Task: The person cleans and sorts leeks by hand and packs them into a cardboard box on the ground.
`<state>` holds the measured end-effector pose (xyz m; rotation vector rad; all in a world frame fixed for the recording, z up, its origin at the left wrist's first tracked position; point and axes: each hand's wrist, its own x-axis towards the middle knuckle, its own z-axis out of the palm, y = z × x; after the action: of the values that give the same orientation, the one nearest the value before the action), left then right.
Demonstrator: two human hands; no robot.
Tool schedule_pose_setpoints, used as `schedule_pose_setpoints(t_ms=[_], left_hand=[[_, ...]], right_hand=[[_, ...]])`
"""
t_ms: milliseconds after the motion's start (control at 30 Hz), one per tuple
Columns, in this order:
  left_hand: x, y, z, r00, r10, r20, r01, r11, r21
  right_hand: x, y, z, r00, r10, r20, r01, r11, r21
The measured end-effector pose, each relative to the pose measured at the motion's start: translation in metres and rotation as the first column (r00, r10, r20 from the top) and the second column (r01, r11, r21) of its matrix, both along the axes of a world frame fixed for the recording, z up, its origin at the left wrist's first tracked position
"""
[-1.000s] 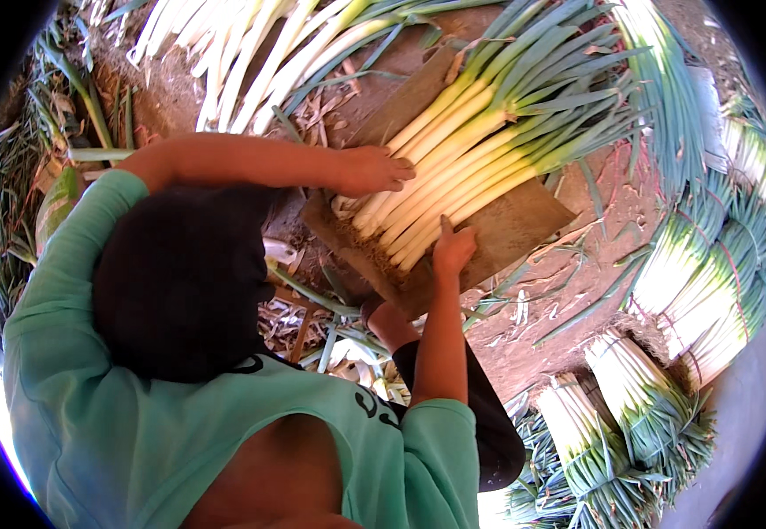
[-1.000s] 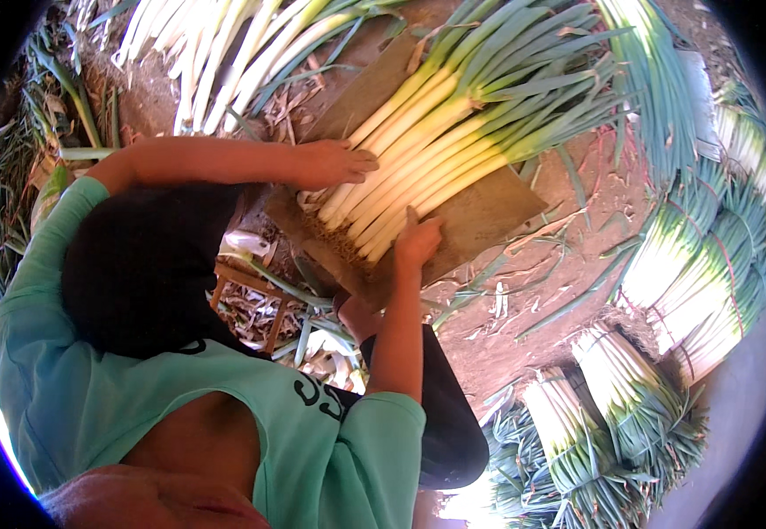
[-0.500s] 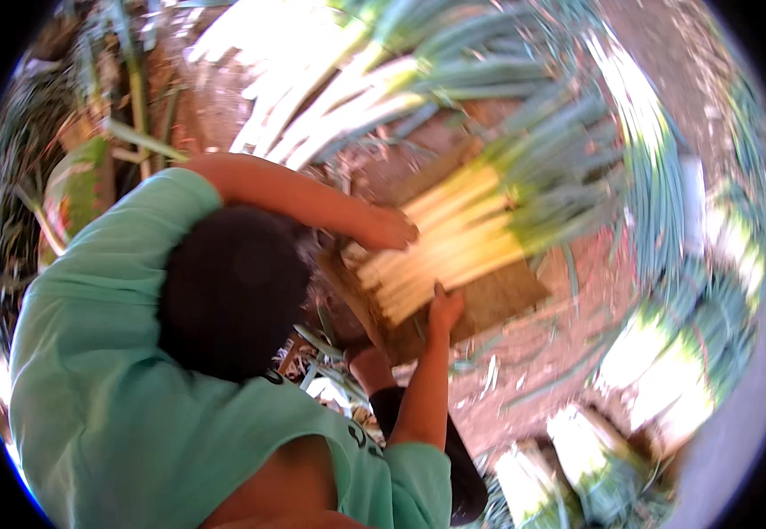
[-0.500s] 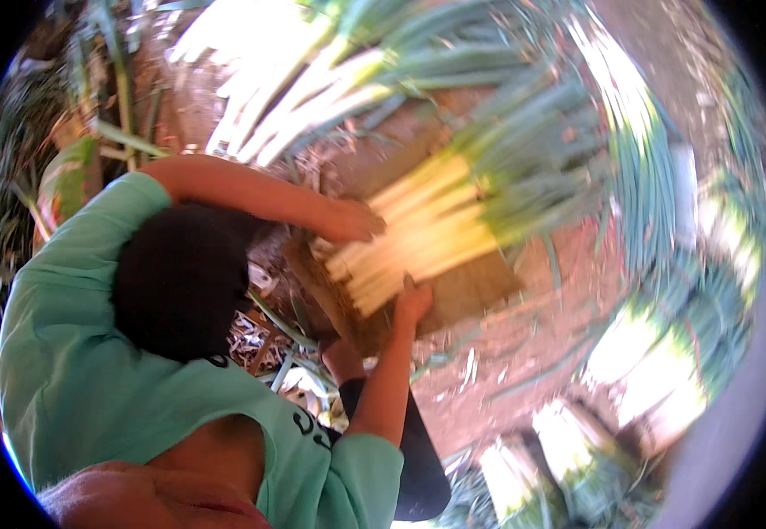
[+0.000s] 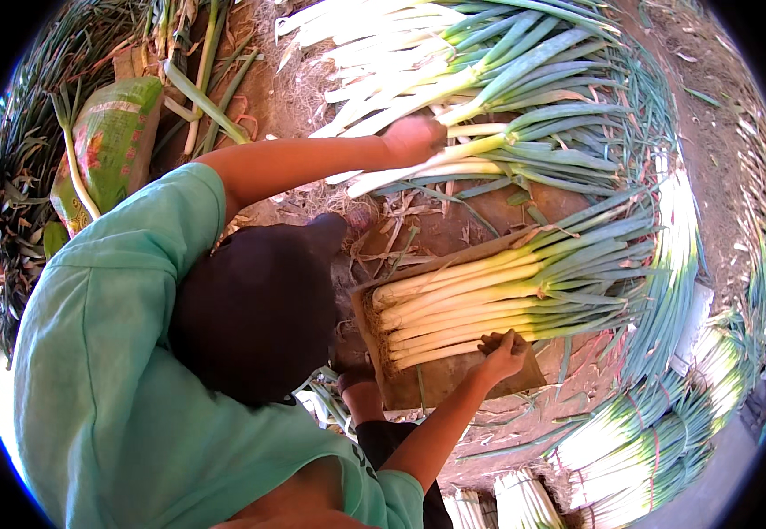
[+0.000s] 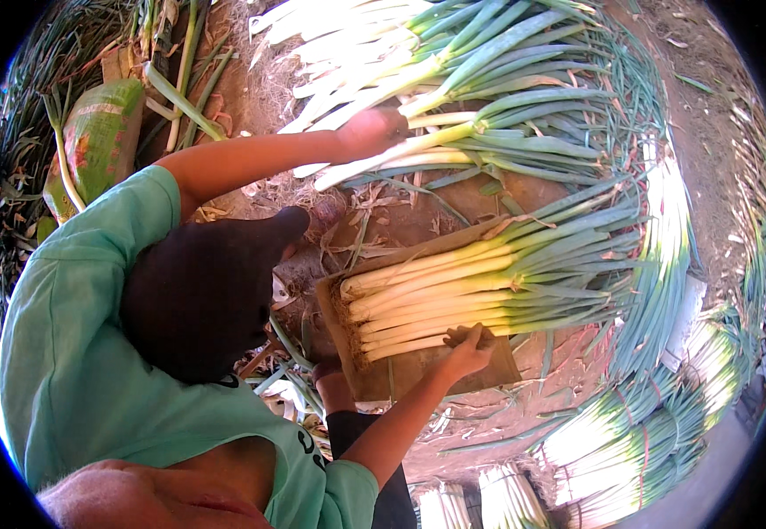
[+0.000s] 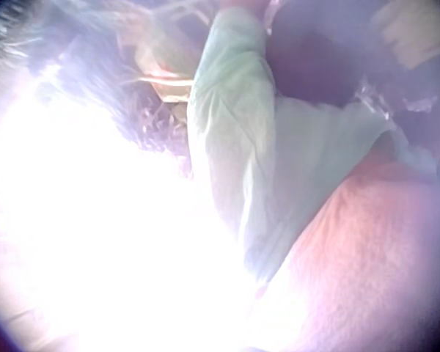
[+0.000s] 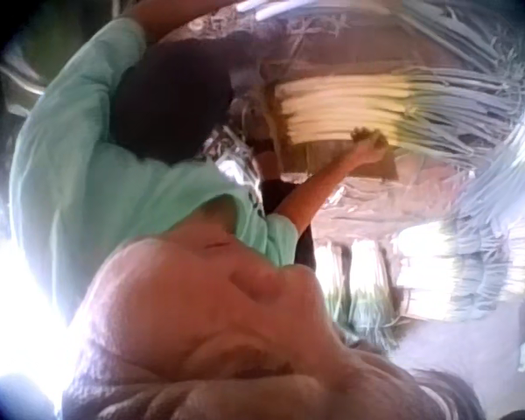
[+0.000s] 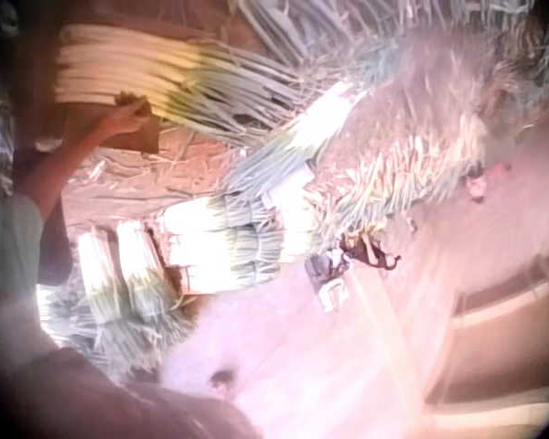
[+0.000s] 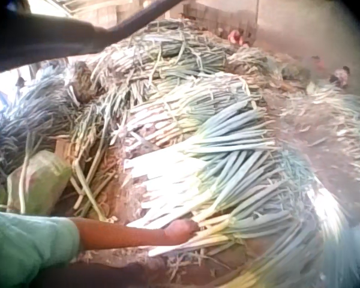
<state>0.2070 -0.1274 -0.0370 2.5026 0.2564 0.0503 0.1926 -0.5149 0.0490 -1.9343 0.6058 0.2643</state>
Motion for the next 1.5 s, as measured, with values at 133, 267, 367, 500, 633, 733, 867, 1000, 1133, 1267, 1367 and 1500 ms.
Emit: schedule_pose_setpoints(t_ms=[133, 267, 367, 500, 633, 733, 867, 1000, 1133, 1267, 1367, 1500], left_hand=[[0.014, -0.031, -0.022, 0.976, -0.007, -0.216, 0.042, 0.986, 0.16], [0.024, -0.004, -0.018, 0.975, -0.1, -0.199, 0.097, 0.995, -0.023], [0.027, 0.008, 0.022, 0.95, -0.066, -0.307, -0.08, 0.894, -0.441], [0.024, -0.013, 0.067, 0.973, 0.103, -0.209, -0.226, 0.636, -0.738], [0.019, -0.07, 0.1, 0.953, 0.292, -0.079, -0.238, 0.561, -0.793], [0.013, -0.095, 0.118, 0.971, 0.241, 0.008, -0.126, 0.538, -0.833], [0.011, -0.134, 0.122, 0.887, -0.097, 0.451, 0.402, 0.642, -0.653], [-0.019, -0.161, 0.088, 0.716, -0.633, 0.294, 0.698, 0.638, -0.326], [-0.06, -0.175, 0.033, 0.422, -0.905, 0.045, 0.907, 0.422, -0.014], [-0.076, -0.175, -0.018, 0.322, -0.942, -0.089, 0.945, 0.315, 0.086], [-0.075, -0.168, -0.012, 0.315, -0.936, -0.159, 0.949, 0.315, 0.031], [-0.072, -0.168, -0.004, 0.276, -0.938, -0.211, 0.96, 0.26, 0.101]], right_hand=[[0.011, 0.059, 0.015, 0.994, 0.071, 0.084, -0.082, 0.988, 0.134], [0.006, 0.107, 0.033, 0.972, 0.221, 0.081, -0.232, 0.961, 0.151], [-0.005, 0.131, 0.042, 0.959, 0.272, 0.082, -0.283, 0.94, 0.191], [-0.023, 0.178, 0.052, 0.893, 0.451, -0.001, -0.419, 0.83, 0.369], [-0.051, 0.204, 0.052, 0.915, 0.403, -0.015, -0.308, 0.722, 0.62], [-0.064, 0.2, 0.08, 0.95, 0.311, 0.03, -0.257, 0.723, 0.641], [-0.071, 0.136, 0.052, 0.968, 0.131, 0.216, -0.172, 0.968, 0.181], [-0.054, 0.092, 0.053, 0.932, 0.022, 0.362, -0.032, 0.999, 0.023], [-0.086, 0.073, -0.002, 0.993, -0.1, 0.069, 0.108, 0.987, -0.121], [-0.139, 0.039, -0.095, 0.989, 0.048, -0.141, -0.065, 0.991, -0.119], [-0.127, 0.046, -0.076, 0.931, 0.183, -0.315, -0.26, 0.939, -0.223], [-0.092, 0.037, -0.065, 0.847, 0.335, -0.412, -0.492, 0.787, -0.372]])
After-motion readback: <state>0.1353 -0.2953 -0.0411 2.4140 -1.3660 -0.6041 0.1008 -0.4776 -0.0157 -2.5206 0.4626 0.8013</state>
